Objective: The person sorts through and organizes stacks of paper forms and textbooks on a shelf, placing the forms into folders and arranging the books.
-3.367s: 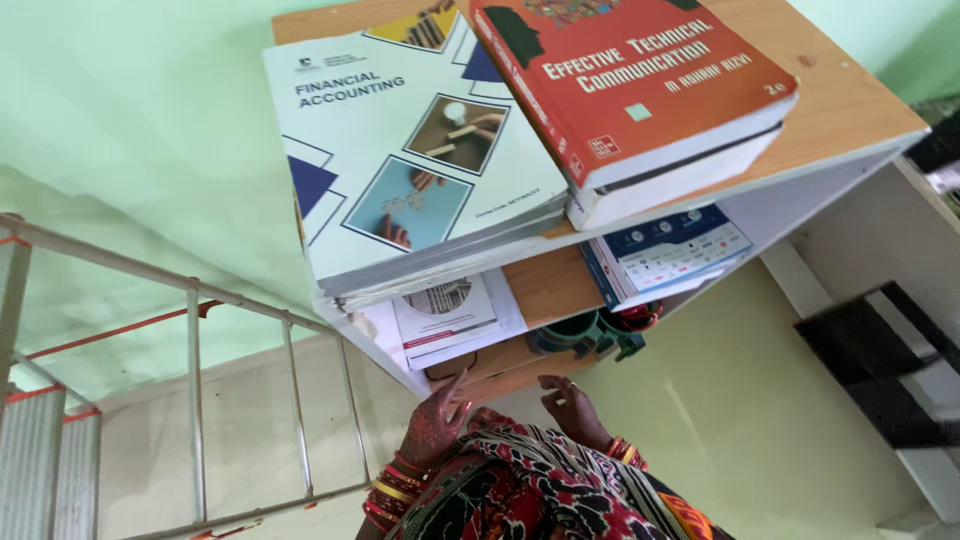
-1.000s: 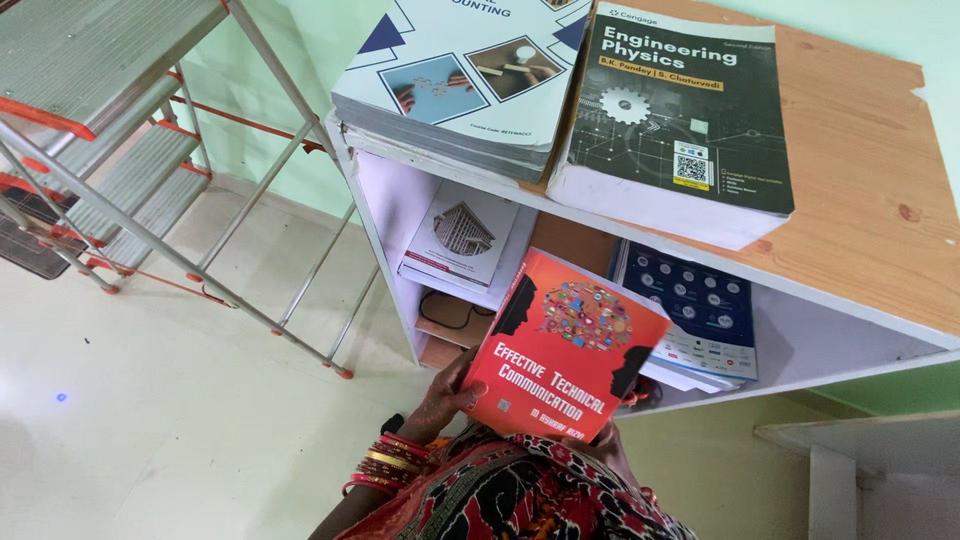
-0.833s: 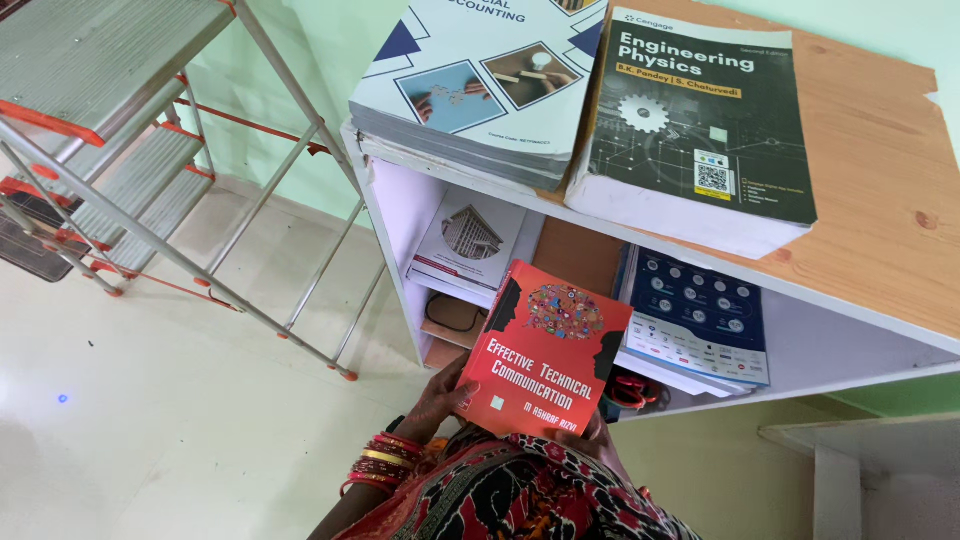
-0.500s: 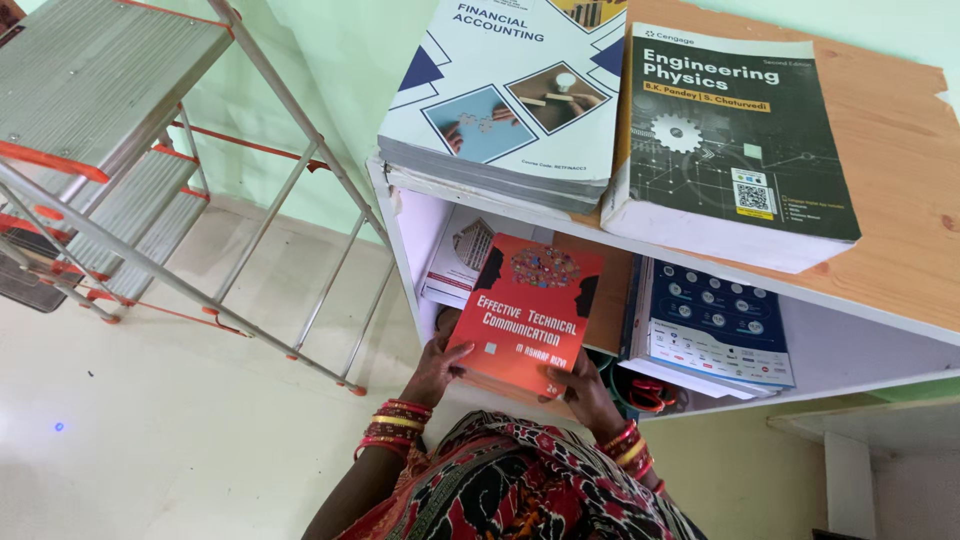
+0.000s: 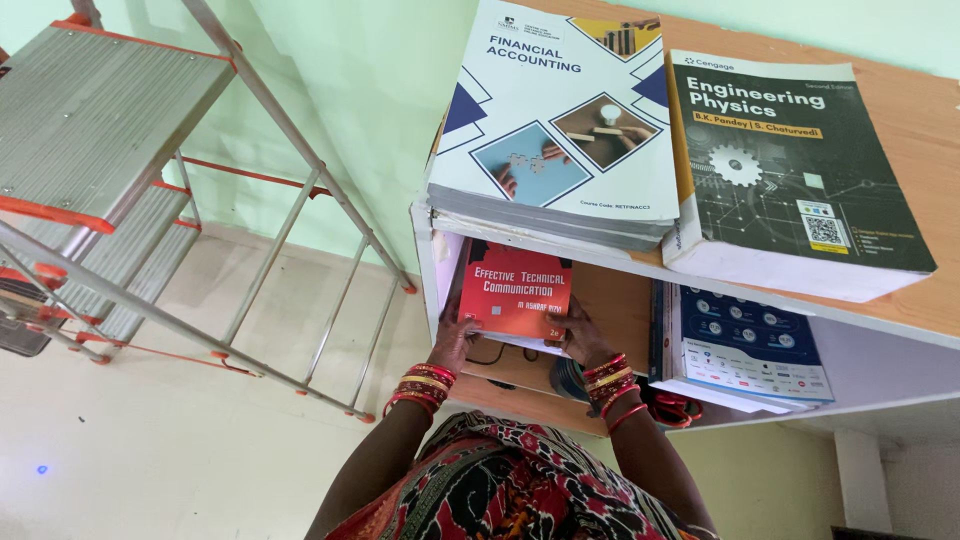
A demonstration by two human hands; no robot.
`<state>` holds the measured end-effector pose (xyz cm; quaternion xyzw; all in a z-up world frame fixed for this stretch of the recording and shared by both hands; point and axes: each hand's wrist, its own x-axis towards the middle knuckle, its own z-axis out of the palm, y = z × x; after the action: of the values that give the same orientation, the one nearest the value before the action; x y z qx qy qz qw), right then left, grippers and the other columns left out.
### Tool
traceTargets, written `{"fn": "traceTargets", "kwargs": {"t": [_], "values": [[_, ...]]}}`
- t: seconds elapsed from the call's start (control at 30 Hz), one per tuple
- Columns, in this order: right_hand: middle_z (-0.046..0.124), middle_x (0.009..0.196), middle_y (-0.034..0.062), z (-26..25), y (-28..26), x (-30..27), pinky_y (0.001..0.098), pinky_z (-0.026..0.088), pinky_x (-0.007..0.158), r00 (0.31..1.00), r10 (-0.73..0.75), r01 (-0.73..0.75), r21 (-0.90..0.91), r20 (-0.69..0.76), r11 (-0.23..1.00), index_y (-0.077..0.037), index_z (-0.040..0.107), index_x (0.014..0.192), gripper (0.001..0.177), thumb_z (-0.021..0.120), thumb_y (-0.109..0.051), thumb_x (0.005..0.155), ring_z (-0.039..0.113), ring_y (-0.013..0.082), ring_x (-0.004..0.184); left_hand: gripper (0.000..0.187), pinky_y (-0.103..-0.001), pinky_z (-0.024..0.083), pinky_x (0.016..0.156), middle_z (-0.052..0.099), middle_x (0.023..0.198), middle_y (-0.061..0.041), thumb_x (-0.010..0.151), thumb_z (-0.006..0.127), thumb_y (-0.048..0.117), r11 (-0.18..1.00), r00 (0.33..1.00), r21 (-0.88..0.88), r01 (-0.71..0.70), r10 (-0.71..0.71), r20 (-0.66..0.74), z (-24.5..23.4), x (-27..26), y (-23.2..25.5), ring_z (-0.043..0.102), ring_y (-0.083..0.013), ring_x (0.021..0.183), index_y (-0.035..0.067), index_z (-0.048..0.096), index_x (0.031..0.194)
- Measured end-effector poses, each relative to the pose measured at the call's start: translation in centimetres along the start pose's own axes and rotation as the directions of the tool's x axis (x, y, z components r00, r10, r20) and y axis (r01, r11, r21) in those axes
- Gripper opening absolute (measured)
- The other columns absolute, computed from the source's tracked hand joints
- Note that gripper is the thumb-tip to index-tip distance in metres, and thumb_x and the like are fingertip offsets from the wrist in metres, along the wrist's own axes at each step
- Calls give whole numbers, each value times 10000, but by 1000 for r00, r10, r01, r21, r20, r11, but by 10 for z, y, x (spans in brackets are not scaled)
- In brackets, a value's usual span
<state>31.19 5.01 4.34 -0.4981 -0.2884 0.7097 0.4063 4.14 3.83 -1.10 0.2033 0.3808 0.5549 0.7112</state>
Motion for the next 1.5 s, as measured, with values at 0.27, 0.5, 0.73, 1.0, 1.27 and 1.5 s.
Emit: {"fn": "traceTargets", "kwargs": {"t": [0.27, 0.5, 0.73, 1.0, 1.27, 1.5], "values": [[614, 1310, 68, -6, 36, 24, 465, 613, 800, 1000, 28, -28, 82, -8, 996, -196, 448, 1488, 675, 736, -179, 878, 639, 248, 1153, 433, -295, 565, 797, 678, 1055, -39, 881, 775, -81, 917, 979, -352, -186, 204, 16, -27, 17, -49, 656, -150, 912, 78, 615, 1251], [653, 1216, 83, 1, 56, 35, 458, 595, 703, 989, -14, -7, -141, -145, 990, -150, 471, 1442, 589, 695, -308, 921, 625, 258, 1020, 453, -304, 544, 949, 686, 1175, -16, 855, 729, -47, 922, 974, -333, -197, 145, -176, -26, 6, -57, 661, -141, 1063, 80, 605, 1271], [728, 955, 162, 16, 46, 25, 373, 596, 413, 968, -131, -52, -686, -212, 726, -210, 393, 1497, 670, 621, -482, 929, 677, 260, 515, 695, -364, 417, 1004, 548, 1355, -65, 892, 749, 140, 995, 923, 20, -94, 94, -374, -17, -4, -70, 498, -205, 1190, 165, 403, 1494], [735, 954, 59, 6, 46, 0, 370, 597, 451, 980, -80, -93, -774, -183, 626, -221, 325, 1529, 699, 547, -535, 945, 703, 267, 535, 604, -347, 439, 1118, 455, 1566, -113, 874, 707, 65, 870, 927, 325, -371, 323, 193, -20, -54, -54, 472, -213, 1414, 73, 443, 1417], [636, 1220, 101, -64, 93, -84, 335, 598, 608, 981, -128, 194, -747, 145, 636, -81, 543, 1358, 436, 610, -369, 1038, 735, 182, 644, 451, -351, 369, 713, 730, 1258, -107, 922, 699, 70, 937, 974, 349, 17, -95, 208, 53, -62, -55, 437, -182, 803, 41, 675, 1371], [783, 1049, 111, -94, 41, -218, 328, 625, 758, 997, -43, -30, -797, -70, 604, -126, 406, 1527, 578, 589, -299, 1007, 766, 163, 816, 236, -333, 587, 888, 745, 1111, -69, 1037, 597, 112, 803, 787, 430, -414, 78, 613, 182, -148, 43, 686, -159, 980, 26, 690, 1236]]}}
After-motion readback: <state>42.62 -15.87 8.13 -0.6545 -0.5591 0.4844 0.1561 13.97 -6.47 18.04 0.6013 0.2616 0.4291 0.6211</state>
